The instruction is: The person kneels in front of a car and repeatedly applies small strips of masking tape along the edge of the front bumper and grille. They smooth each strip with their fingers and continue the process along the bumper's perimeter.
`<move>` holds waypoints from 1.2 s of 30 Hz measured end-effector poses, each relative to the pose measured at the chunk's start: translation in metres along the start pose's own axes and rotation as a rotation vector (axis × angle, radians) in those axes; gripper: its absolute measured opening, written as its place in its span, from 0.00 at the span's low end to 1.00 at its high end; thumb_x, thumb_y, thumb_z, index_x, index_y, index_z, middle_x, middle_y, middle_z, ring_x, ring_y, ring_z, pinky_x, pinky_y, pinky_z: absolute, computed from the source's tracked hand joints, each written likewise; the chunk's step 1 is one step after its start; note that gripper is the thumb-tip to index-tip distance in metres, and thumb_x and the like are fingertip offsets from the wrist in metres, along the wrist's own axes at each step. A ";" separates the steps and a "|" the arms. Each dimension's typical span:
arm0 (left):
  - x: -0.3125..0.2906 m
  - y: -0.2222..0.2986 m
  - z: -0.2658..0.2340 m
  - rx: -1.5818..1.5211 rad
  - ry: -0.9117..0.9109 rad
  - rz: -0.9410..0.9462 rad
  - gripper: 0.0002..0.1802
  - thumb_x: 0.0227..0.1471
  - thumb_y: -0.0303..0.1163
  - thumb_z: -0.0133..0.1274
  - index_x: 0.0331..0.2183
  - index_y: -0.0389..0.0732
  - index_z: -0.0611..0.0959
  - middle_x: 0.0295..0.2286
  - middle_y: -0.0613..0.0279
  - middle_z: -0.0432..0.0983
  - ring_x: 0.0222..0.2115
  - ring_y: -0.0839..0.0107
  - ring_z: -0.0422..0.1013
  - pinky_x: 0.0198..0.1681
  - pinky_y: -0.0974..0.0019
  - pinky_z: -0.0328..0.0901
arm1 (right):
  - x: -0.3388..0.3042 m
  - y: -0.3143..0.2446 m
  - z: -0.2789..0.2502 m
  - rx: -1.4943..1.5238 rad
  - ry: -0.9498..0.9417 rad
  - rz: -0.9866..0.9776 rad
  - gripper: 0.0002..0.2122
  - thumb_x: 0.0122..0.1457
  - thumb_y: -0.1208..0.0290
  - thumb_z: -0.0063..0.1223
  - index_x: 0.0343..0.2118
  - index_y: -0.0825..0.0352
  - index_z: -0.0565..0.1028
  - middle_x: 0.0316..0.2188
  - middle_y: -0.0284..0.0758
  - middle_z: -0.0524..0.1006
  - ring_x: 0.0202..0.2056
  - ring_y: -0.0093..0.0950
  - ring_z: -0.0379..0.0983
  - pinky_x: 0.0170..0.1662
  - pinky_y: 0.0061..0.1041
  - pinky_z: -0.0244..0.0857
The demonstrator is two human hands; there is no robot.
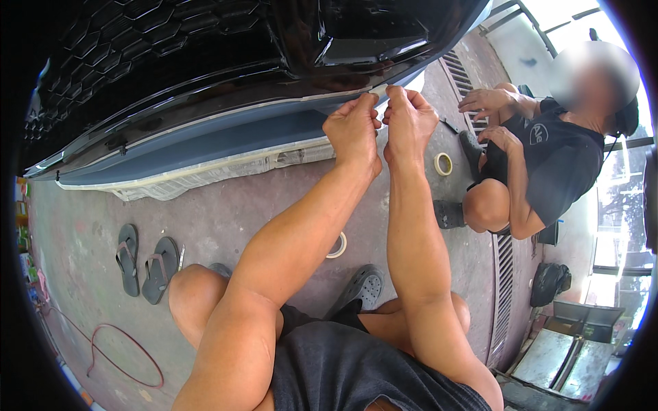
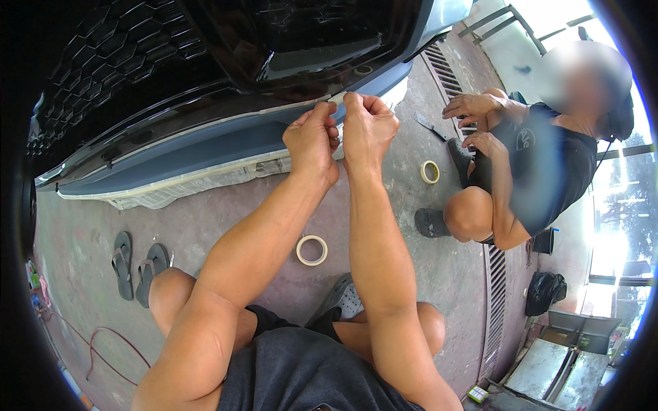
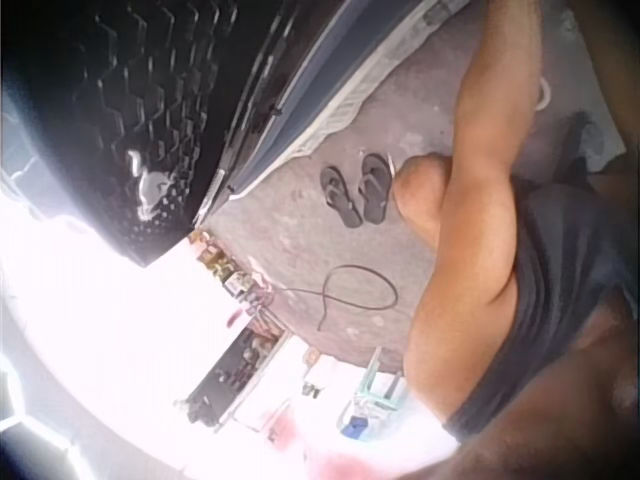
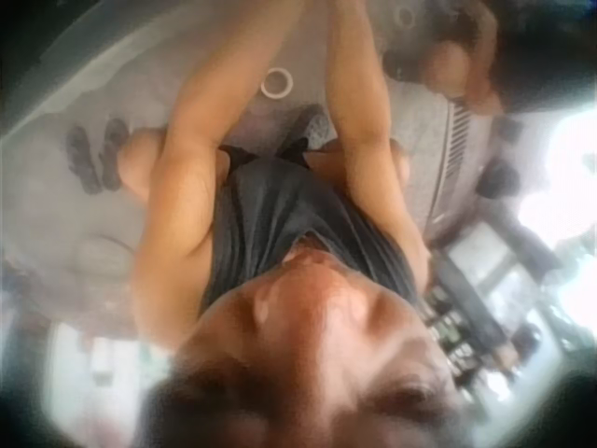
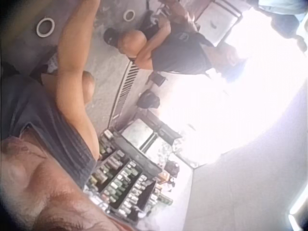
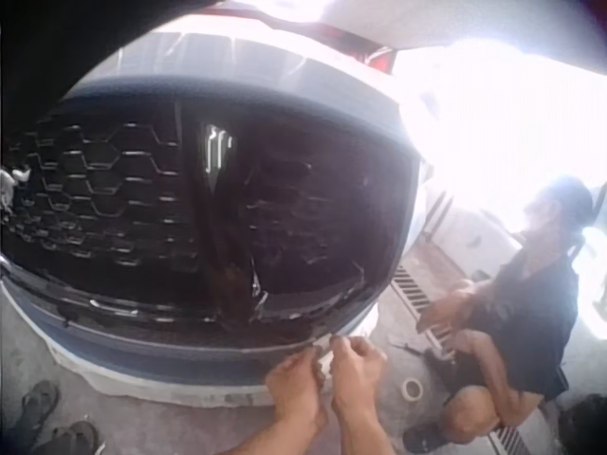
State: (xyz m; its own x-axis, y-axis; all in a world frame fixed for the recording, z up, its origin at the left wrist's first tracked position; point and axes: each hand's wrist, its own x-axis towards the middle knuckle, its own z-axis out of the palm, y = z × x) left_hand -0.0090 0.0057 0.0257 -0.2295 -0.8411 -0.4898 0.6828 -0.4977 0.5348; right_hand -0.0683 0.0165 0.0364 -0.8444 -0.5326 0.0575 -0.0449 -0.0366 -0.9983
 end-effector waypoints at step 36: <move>0.003 0.002 -0.003 -0.032 -0.034 -0.091 0.06 0.49 0.31 0.62 0.26 0.42 0.81 0.21 0.72 0.70 0.18 0.82 0.64 0.22 0.74 0.58 | 0.004 0.008 0.003 -0.012 0.015 -0.035 0.08 0.55 0.72 0.61 0.26 0.74 0.80 0.19 0.30 0.75 0.20 0.16 0.66 0.23 0.19 0.59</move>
State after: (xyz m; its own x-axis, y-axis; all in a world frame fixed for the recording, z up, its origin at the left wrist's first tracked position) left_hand -0.0065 0.0029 0.0233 -0.3148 -0.7996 -0.5113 0.6795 -0.5660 0.4668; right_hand -0.0701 0.0115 0.0286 -0.8501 -0.5184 0.0929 -0.0815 -0.0447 -0.9957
